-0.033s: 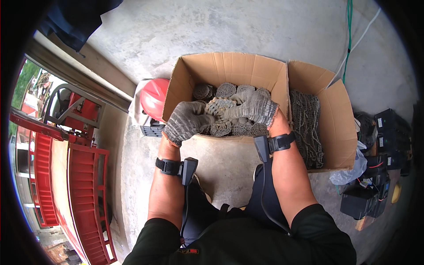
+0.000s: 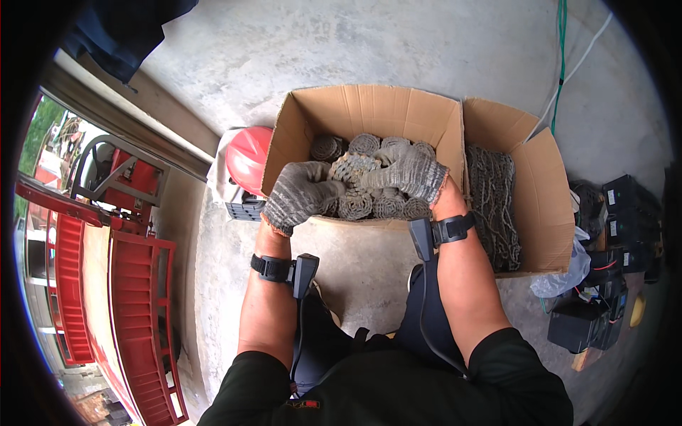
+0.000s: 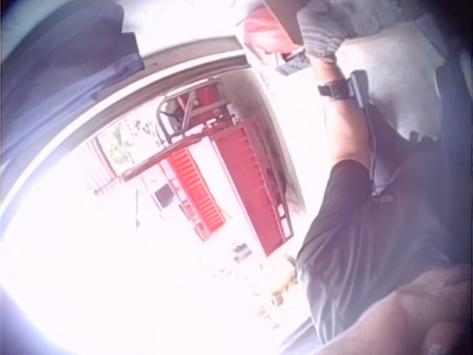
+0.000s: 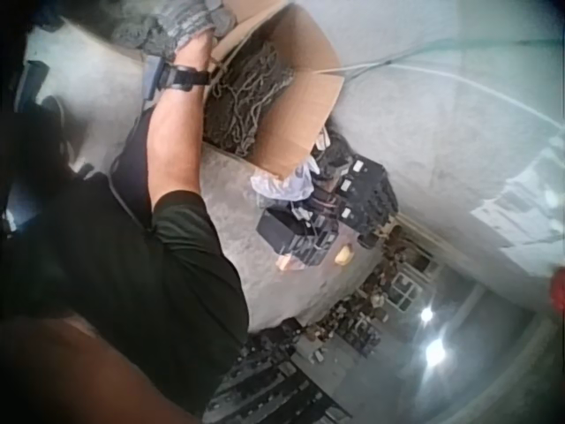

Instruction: Inspecting and handling rolls of metal chains within cardboard boxes.

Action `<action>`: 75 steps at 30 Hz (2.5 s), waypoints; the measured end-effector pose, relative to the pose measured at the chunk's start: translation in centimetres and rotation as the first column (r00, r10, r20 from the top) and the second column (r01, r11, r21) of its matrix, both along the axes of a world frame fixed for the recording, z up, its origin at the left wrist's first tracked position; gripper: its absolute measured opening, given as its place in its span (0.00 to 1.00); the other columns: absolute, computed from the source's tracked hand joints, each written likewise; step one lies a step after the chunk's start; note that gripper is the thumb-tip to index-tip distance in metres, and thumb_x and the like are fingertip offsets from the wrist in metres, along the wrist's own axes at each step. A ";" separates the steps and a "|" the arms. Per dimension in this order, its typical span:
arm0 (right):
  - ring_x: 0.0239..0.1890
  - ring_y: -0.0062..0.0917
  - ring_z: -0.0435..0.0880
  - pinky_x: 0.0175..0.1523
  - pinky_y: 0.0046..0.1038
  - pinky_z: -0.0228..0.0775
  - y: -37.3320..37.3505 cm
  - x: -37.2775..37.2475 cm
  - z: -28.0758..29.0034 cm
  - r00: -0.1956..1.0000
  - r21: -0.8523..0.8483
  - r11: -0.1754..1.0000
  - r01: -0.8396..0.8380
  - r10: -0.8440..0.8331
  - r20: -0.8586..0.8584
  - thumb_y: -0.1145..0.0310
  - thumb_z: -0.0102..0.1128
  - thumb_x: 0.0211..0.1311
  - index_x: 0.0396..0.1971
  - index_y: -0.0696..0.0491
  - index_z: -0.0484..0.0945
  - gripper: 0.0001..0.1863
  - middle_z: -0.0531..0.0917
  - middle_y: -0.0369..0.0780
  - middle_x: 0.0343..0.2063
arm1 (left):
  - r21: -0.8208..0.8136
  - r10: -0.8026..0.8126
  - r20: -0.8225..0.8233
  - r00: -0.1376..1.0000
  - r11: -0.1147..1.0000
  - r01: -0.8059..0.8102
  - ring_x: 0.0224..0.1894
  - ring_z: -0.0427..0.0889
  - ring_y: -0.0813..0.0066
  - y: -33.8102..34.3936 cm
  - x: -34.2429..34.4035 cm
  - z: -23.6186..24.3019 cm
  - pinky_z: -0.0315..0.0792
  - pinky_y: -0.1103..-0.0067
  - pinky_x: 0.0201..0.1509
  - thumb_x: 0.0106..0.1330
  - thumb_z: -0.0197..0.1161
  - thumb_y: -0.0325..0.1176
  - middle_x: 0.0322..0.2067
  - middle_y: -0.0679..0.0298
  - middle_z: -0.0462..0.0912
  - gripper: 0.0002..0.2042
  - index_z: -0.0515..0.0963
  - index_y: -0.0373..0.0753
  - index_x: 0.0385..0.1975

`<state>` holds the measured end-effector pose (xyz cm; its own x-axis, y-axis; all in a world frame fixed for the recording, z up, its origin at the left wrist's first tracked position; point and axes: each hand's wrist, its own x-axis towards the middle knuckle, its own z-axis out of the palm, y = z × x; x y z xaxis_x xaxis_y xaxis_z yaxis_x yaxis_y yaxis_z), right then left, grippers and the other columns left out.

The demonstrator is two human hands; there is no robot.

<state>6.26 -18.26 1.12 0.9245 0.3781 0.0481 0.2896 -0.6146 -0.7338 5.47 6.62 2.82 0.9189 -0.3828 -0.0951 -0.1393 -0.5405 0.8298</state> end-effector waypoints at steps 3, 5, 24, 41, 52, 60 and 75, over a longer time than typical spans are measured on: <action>0.20 0.18 0.79 0.26 0.23 0.70 0.6 -0.9 1.3 0.956 0.505 0.849 0.154 0.002 -0.295 0.63 0.72 0.58 0.37 0.59 0.84 0.15 0.85 0.38 0.23 | -0.393 0.162 -0.126 0.979 0.898 -0.199 0.27 0.78 0.87 -0.9 -0.4 0.0 0.74 0.84 0.30 0.62 0.71 0.31 0.26 0.69 0.84 0.09 0.84 0.31 0.35; 0.18 0.15 0.77 0.23 0.20 0.67 1.2 -1.0 1.7 0.937 0.583 0.787 0.201 0.020 -0.349 0.65 0.72 0.58 0.36 0.59 0.84 0.13 0.84 0.37 0.22 | -0.468 0.158 -0.161 0.974 0.857 -0.216 0.28 0.78 0.87 -1.3 -0.7 -0.2 0.74 0.84 0.31 0.63 0.70 0.30 0.27 0.69 0.85 0.08 0.84 0.31 0.35; 0.25 0.16 0.79 0.30 0.22 0.71 0.6 -0.5 0.9 0.980 0.358 0.931 0.073 0.001 -0.201 0.68 0.74 0.52 0.35 0.57 0.84 0.12 0.85 0.36 0.28 | -0.678 0.217 -0.259 0.941 0.653 -0.337 0.27 0.80 0.83 -2.0 -0.7 -0.5 0.77 0.84 0.34 0.65 0.67 0.26 0.30 0.65 0.86 0.07 0.84 0.30 0.39; 0.36 0.19 0.83 0.43 0.23 0.76 -1.1 -0.7 1.9 0.896 0.557 0.807 0.196 0.084 -0.436 0.71 0.74 0.52 0.36 0.58 0.86 0.12 0.87 0.36 0.34 | -0.369 0.191 -0.130 0.973 0.902 -0.226 0.26 0.77 0.87 0.3 -0.2 0.0 0.74 0.83 0.29 0.62 0.71 0.29 0.26 0.69 0.84 0.08 0.85 0.30 0.36; 0.38 0.20 0.84 0.46 0.24 0.76 -0.8 -0.3 1.0 0.941 0.431 0.893 0.132 0.025 -0.339 0.68 0.73 0.52 0.40 0.58 0.86 0.15 0.88 0.37 0.36 | -0.201 0.131 -0.029 0.991 0.970 -0.134 0.23 0.74 0.87 1.5 0.6 -1.3 0.71 0.83 0.26 0.61 0.71 0.30 0.22 0.73 0.81 0.07 0.84 0.32 0.32; 0.29 0.15 0.80 0.36 0.20 0.74 -1.0 -0.3 0.9 0.885 0.484 0.848 0.215 0.041 -0.464 0.68 0.73 0.53 0.40 0.56 0.87 0.14 0.87 0.35 0.30 | -0.342 0.153 -0.086 0.984 0.924 -0.173 0.24 0.73 0.87 0.5 0.0 -0.3 0.71 0.83 0.27 0.61 0.71 0.29 0.23 0.74 0.81 0.07 0.85 0.32 0.33; 0.45 0.38 0.85 0.51 0.35 0.75 0.7 0.7 0.5 0.984 -0.107 0.978 -0.177 0.174 -0.031 0.53 0.71 0.51 0.47 0.57 0.83 0.28 0.86 0.48 0.41 | 0.146 0.014 0.062 0.998 0.989 -0.023 0.20 0.69 0.85 1.2 0.3 0.9 0.66 0.77 0.23 0.53 0.76 0.31 0.15 0.68 0.75 0.09 0.83 0.34 0.23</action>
